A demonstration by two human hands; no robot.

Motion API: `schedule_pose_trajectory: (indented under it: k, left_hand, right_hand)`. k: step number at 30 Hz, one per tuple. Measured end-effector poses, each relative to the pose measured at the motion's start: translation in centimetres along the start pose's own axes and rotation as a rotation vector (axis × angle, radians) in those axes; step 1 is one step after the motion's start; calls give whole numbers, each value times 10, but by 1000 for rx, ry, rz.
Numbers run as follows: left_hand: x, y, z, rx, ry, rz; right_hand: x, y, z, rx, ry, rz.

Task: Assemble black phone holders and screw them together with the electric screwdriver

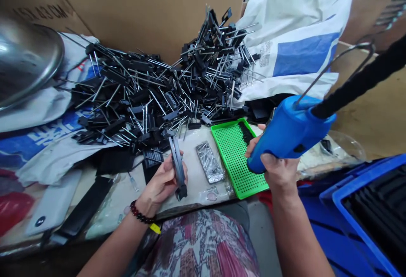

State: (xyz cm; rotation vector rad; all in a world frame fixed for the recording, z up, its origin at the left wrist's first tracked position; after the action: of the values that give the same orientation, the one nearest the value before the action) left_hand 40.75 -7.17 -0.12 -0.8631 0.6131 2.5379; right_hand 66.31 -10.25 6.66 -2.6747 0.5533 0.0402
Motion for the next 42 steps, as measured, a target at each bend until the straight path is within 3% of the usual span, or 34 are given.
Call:
schedule_pose_trajectory:
  k: [8, 14, 21, 42]
  left_hand:
    - [-2, -8, -7, 64, -67, -14]
    - [-1, -29, -33, 201, -276, 148]
    - [2, -32, -37, 209, -518, 163]
    - [1, -36, -38, 227, -379, 203]
  right_hand:
    - [12, 3, 7, -36, 16, -30]
    - [12, 10, 15, -5, 3, 5]
    - [9, 16, 33, 2, -14, 10]
    - [4, 19, 40, 20, 27, 105]
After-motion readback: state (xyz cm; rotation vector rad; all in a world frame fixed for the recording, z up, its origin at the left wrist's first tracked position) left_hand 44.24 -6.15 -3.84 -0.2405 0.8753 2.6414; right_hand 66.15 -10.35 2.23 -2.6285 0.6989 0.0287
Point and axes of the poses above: each hand's wrist, its own y-axis away from the middle knuckle, its own x-axis out of the back of the hand, z = x × y, the point moved 1 cm from there along -y, towards the middle knuckle, and after that the axes turned 5 degrees about y, right-handed, at the moved point
